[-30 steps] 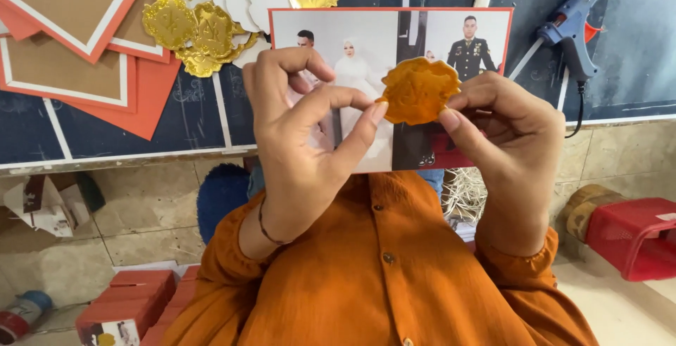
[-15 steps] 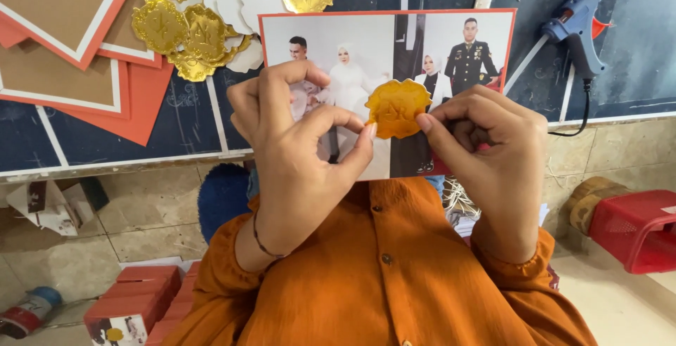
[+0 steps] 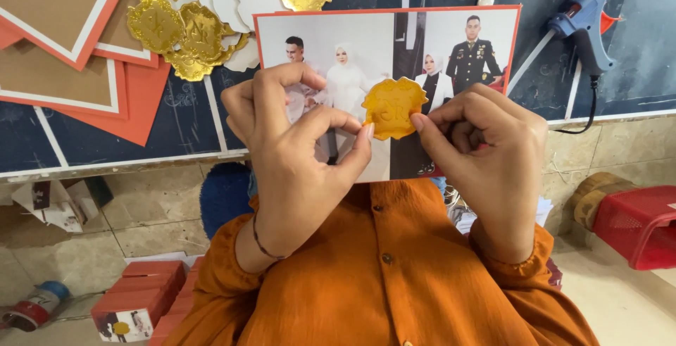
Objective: The person uses a hot glue gun to apply adhesive to white paper cutouts and then presses gold foil cutouts onto them. They repeat this process to decorate a photo card featuring a couple.
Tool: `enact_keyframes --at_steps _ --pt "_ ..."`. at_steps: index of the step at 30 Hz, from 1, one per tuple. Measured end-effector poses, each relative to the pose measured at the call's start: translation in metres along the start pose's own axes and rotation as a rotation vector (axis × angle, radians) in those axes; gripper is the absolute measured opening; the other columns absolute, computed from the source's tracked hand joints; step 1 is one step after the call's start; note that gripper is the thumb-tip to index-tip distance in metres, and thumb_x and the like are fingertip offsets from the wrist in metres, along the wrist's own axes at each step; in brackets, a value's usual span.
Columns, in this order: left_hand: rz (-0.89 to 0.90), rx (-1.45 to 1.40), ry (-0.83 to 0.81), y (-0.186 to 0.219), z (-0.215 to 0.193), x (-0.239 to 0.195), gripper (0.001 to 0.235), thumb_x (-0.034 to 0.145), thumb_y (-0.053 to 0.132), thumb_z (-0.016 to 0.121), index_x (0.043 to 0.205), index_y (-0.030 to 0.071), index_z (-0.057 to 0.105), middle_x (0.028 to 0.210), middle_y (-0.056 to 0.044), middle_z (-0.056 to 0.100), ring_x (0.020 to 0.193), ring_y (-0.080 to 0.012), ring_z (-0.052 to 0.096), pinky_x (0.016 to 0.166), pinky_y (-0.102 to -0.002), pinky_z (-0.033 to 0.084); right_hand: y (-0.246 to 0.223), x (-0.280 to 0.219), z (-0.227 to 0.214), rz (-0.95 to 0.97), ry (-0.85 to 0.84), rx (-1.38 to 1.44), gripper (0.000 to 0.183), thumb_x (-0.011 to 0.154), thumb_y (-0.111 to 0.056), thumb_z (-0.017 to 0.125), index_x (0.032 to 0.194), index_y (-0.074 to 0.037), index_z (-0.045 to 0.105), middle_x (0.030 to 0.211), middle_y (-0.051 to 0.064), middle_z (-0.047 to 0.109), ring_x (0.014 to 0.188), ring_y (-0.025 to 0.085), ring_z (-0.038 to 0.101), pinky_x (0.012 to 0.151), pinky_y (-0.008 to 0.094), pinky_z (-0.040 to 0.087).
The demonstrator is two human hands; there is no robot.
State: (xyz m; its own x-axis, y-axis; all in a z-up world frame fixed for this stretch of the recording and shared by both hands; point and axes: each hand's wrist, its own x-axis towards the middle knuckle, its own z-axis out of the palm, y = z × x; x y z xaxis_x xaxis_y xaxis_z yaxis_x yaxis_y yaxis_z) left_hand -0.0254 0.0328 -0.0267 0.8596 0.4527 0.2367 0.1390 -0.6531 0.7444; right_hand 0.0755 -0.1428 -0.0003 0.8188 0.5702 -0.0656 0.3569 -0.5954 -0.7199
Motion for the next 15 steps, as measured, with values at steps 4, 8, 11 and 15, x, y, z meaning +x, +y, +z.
enact_keyframes --at_steps 4,8,11,15 --pt "0.002 0.003 0.001 -0.0005 0.0008 -0.0006 0.028 0.091 0.013 0.095 0.078 0.016 0.07 0.126 -0.009 0.054 0.116 -0.0365 0.044 0.105 -0.047 0.041 -0.0012 0.0004 0.001 0.011 0.003 -0.016 0.03 0.107 0.005 0.084 0.082 -0.002 0.067 0.077 0.004 0.059 0.062 0.01 0.04 0.058 0.024 0.032" --pt "-0.002 0.004 -0.001 -0.0002 0.0011 -0.0005 0.029 0.09 0.012 0.095 0.078 0.016 0.069 0.126 -0.009 0.054 0.116 -0.0357 0.043 0.105 -0.047 0.04 -0.0003 -0.0001 0.0014 0.009 0.004 -0.026 0.03 0.106 0.005 0.085 0.082 -0.002 0.068 0.076 0.003 0.058 0.062 0.01 0.041 0.058 0.023 0.033" --pt "-0.009 0.003 0.0 0.0 0.0014 -0.0003 0.029 0.09 0.012 0.095 0.078 0.017 0.069 0.125 -0.009 0.055 0.116 -0.0361 0.044 0.106 -0.048 0.039 -0.0006 -0.0004 0.0019 0.002 0.005 -0.028 0.03 0.106 0.004 0.085 0.083 -0.002 0.067 0.076 0.004 0.058 0.063 0.01 0.042 0.058 0.024 0.034" --pt "0.0 0.013 0.0 -0.0005 0.0015 0.0 0.03 0.089 0.012 0.096 0.078 0.017 0.068 0.125 -0.008 0.055 0.115 -0.036 0.044 0.105 -0.049 0.04 0.0006 -0.0008 0.0023 -0.014 0.002 -0.028 0.031 0.107 0.003 0.085 0.083 -0.001 0.066 0.077 0.005 0.057 0.062 0.011 0.043 0.057 0.024 0.034"
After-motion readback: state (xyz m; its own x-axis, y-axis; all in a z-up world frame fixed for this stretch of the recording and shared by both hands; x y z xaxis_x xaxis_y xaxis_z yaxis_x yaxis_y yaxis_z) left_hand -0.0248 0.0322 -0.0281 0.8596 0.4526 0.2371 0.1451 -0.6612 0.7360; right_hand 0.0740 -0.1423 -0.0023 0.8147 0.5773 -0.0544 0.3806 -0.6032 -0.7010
